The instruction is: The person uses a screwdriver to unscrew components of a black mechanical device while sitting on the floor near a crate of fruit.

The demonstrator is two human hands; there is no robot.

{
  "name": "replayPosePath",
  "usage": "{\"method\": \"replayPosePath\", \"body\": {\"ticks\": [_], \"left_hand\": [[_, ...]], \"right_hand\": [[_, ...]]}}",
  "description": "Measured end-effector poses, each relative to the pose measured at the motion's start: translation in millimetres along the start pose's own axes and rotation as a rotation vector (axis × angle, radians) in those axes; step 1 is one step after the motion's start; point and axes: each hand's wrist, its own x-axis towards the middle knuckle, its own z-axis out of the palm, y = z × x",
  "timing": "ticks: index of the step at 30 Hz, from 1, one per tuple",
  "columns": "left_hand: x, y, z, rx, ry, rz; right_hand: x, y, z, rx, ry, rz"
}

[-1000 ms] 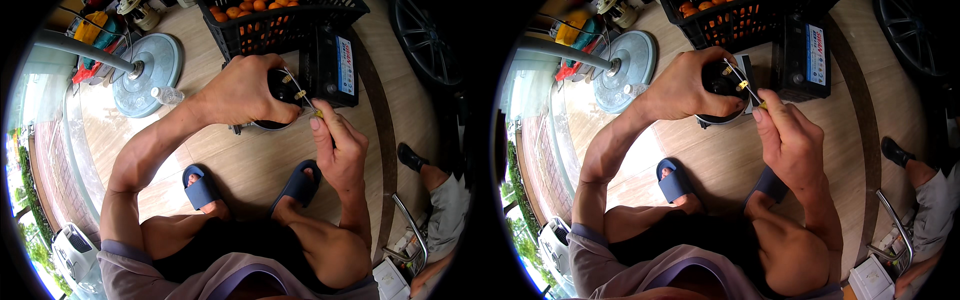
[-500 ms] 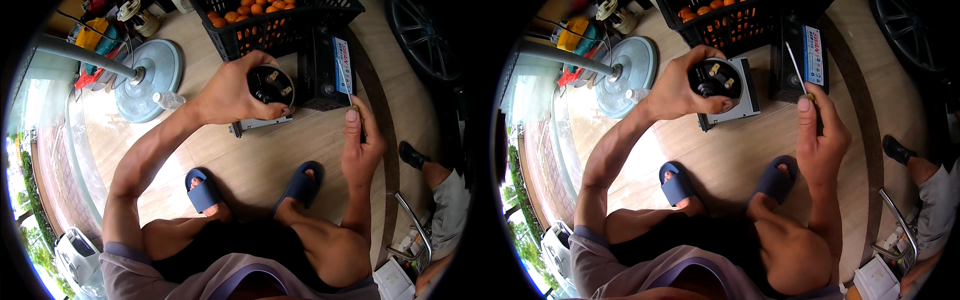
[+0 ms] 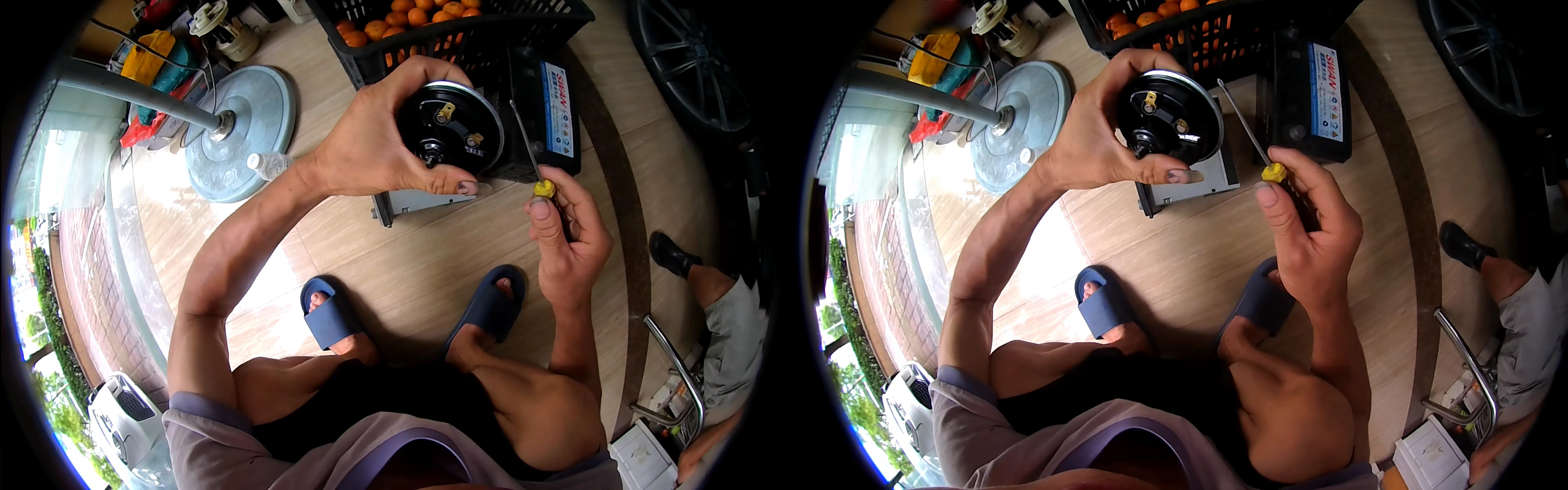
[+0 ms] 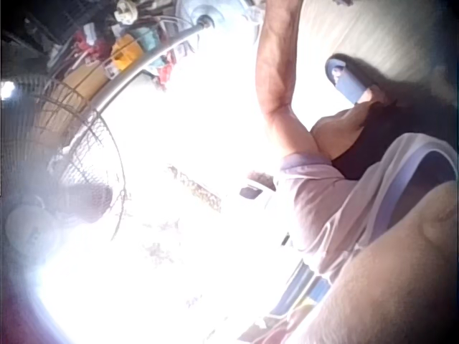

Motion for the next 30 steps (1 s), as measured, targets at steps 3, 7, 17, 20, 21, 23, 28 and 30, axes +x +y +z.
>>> {"method": "replayPosePath", "body": {"ticks": [3,7,17,20,21,23,28,30], "left_hand": [[-1.4,-1.8,-0.9,0.039,0.0,0.05],[2.2,3.3,4.0,0.201,-0.011,0.121],[-0.6,-2.0,3.1,0.319,0.062,0.199],[-3.2,-2.2,2.7,0.339,0.054,0.179],[-3.8,-2.3,3.1,0.339,0.055,0.179],[-4.8,-2.6,4.4,0.33,0.044,0.14],[-4.5,-3.4,6.0,0.357,0.036,0.127],[-5.0,-5.7,6.6,0.384,0.036,0.142]], "right_hand": [[1.0,-1.1,2.9,0.015,-0.016,0.002],[-0.5,1.1,-0.4,0.027,-0.015,0.017],[-3.7,0.0,4.0,0.045,-0.034,0.029],[-4.2,0.5,5.6,0.045,-0.043,0.034],[-4.1,0.4,5.6,0.031,-0.046,0.031],[-3.9,3.3,5.0,0.024,-0.06,0.016],[-5.8,2.0,5.3,0.003,-0.079,0.02],[-6.7,-0.5,8.2,0.053,-0.05,0.071]]}}
